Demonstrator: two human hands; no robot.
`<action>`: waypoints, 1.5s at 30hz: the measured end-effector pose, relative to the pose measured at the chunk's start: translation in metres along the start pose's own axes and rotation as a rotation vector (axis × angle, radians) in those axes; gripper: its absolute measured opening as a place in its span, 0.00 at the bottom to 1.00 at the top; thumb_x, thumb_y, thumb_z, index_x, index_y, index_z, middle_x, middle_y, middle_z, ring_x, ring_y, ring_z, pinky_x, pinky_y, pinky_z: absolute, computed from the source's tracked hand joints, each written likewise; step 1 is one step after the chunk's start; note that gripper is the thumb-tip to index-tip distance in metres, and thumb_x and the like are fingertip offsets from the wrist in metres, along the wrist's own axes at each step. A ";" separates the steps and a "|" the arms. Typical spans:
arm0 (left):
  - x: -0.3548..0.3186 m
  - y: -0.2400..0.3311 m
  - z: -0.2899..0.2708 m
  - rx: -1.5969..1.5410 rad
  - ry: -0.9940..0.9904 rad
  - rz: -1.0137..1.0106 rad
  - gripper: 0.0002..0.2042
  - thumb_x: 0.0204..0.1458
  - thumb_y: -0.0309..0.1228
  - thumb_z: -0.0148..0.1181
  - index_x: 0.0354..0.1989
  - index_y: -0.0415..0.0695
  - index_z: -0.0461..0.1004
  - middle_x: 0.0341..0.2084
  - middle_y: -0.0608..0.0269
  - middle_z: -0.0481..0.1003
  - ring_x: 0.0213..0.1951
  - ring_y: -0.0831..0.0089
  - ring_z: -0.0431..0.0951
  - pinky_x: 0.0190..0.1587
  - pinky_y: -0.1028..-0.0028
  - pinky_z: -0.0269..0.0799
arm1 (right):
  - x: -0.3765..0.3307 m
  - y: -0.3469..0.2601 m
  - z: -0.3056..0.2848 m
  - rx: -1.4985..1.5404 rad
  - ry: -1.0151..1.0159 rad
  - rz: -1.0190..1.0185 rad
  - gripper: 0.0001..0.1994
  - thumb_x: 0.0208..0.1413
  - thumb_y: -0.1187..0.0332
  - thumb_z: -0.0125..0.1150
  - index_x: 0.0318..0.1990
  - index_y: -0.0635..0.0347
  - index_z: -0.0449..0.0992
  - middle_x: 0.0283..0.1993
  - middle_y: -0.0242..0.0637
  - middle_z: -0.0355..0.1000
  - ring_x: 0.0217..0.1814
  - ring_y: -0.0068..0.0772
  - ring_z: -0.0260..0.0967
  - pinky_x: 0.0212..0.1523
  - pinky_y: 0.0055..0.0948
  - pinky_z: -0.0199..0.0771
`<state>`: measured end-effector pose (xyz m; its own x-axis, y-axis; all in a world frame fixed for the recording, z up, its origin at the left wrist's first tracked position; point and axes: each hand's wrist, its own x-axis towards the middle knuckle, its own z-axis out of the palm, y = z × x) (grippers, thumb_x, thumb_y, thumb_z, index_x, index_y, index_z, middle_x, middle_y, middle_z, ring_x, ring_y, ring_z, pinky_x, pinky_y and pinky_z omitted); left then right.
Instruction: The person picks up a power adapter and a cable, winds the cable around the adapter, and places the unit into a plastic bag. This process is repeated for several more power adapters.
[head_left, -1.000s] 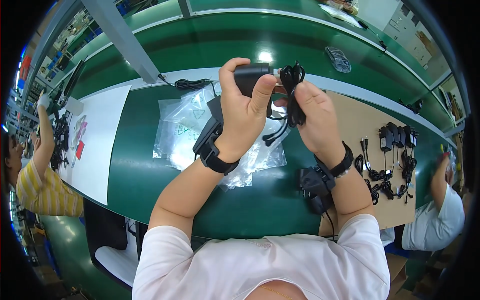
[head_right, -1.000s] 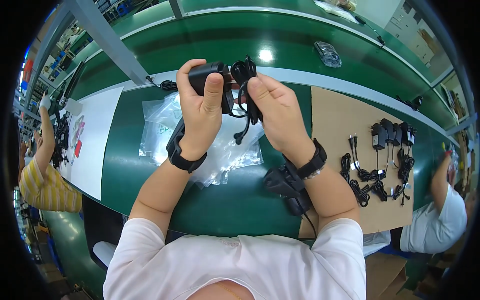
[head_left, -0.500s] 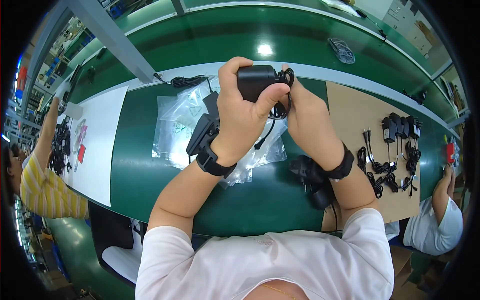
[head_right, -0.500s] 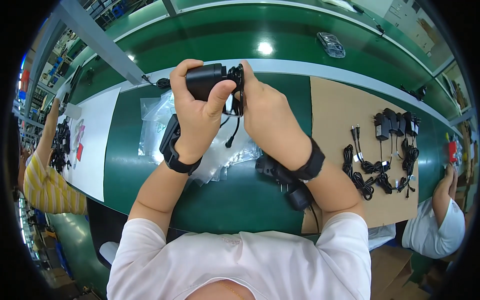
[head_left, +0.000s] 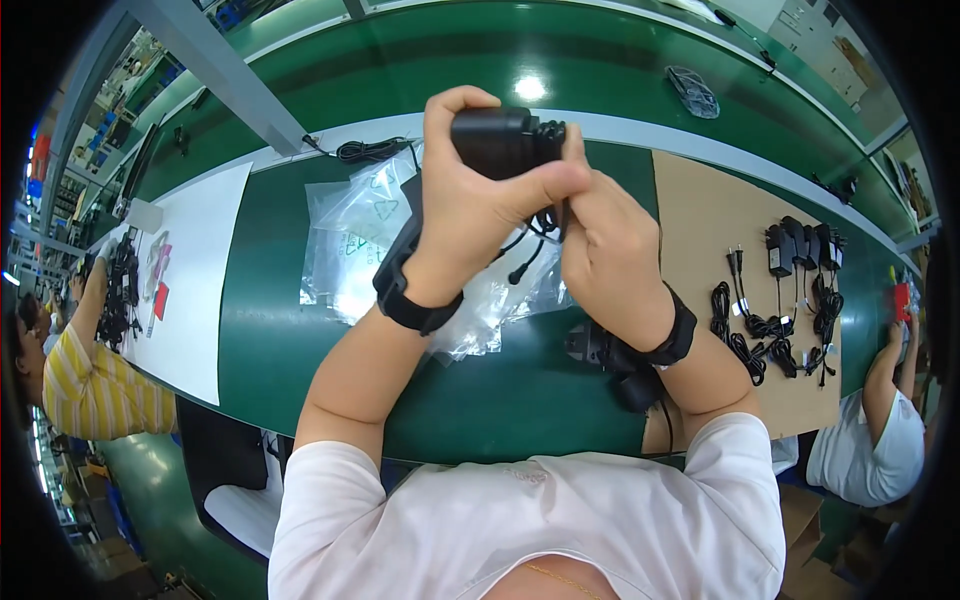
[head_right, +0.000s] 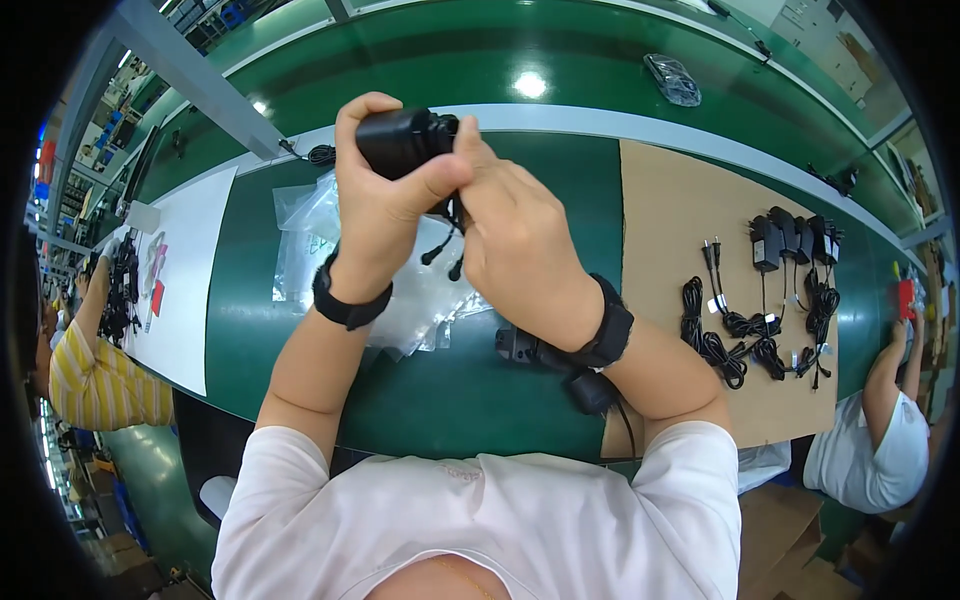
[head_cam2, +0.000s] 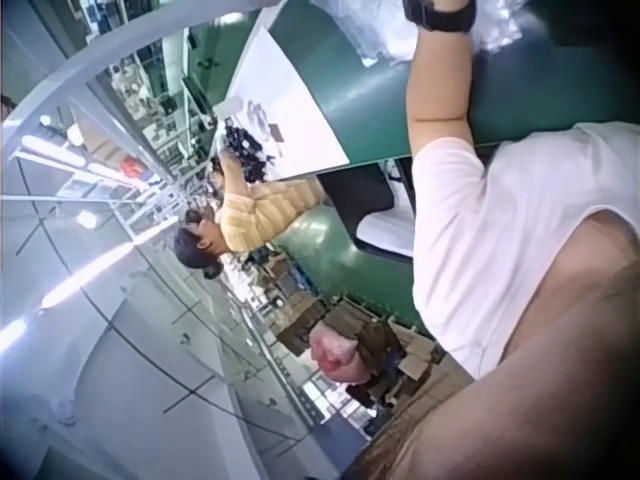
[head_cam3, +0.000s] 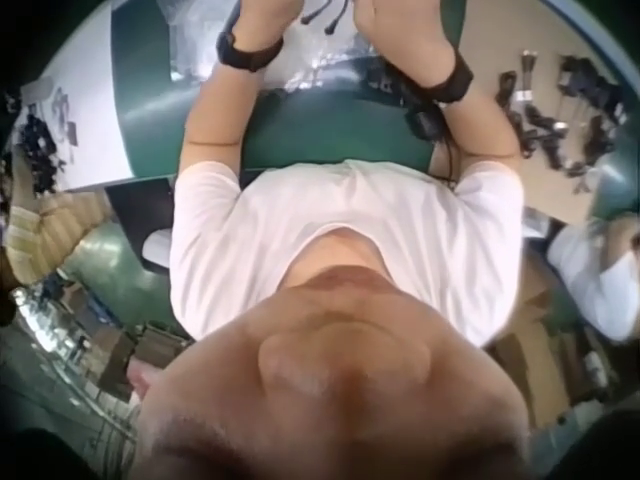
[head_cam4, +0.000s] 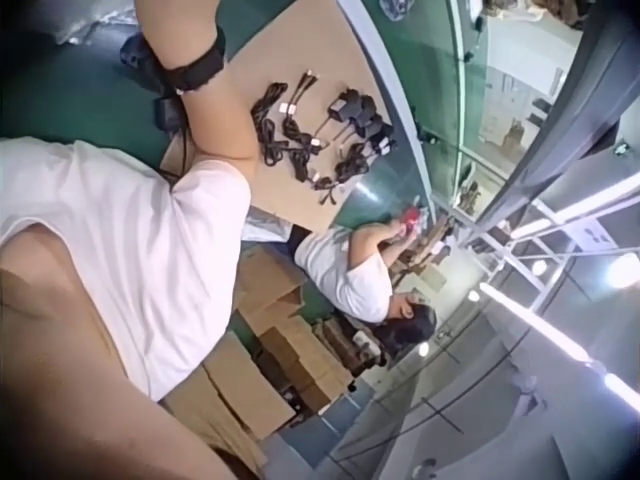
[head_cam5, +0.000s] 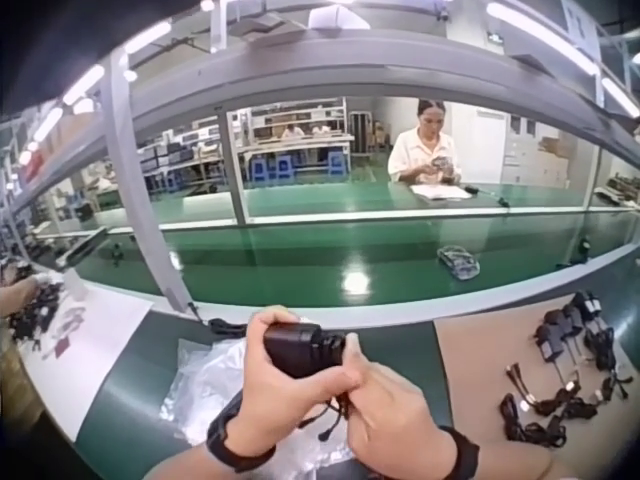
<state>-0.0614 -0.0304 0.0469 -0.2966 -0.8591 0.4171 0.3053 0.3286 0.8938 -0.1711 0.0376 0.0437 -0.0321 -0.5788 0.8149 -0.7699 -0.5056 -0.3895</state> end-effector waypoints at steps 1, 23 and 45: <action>0.003 0.001 -0.004 -0.020 -0.006 -0.031 0.29 0.32 0.25 0.70 0.42 0.44 0.57 0.29 0.64 0.68 0.28 0.77 0.71 0.30 0.80 0.71 | 0.000 -0.002 -0.002 0.077 -0.077 0.004 0.18 0.44 0.86 0.45 0.46 0.72 0.67 0.32 0.51 0.68 0.31 0.47 0.67 0.33 0.31 0.68; -0.007 0.002 0.001 -0.328 0.224 -0.095 0.25 0.37 0.26 0.68 0.38 0.41 0.56 0.27 0.64 0.69 0.24 0.82 0.71 0.26 0.82 0.70 | 0.000 0.020 0.012 1.014 -0.160 0.968 0.12 0.57 0.72 0.46 0.46 0.69 0.69 0.41 0.37 0.71 0.40 0.22 0.69 0.42 0.19 0.69; -0.083 -0.013 -0.060 1.134 -0.371 0.163 0.27 0.33 0.36 0.67 0.43 0.36 0.67 0.36 0.50 0.66 0.40 0.54 0.67 0.39 0.66 0.67 | 0.028 0.036 -0.057 0.766 0.113 0.544 0.13 0.53 0.62 0.54 0.34 0.66 0.67 0.27 0.35 0.68 0.25 0.24 0.63 0.23 0.20 0.62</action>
<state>0.0131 0.0129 -0.0094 -0.6278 -0.6712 0.3941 -0.5507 0.7408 0.3845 -0.2363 0.0393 0.0769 -0.3562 -0.8134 0.4599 -0.0040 -0.4908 -0.8712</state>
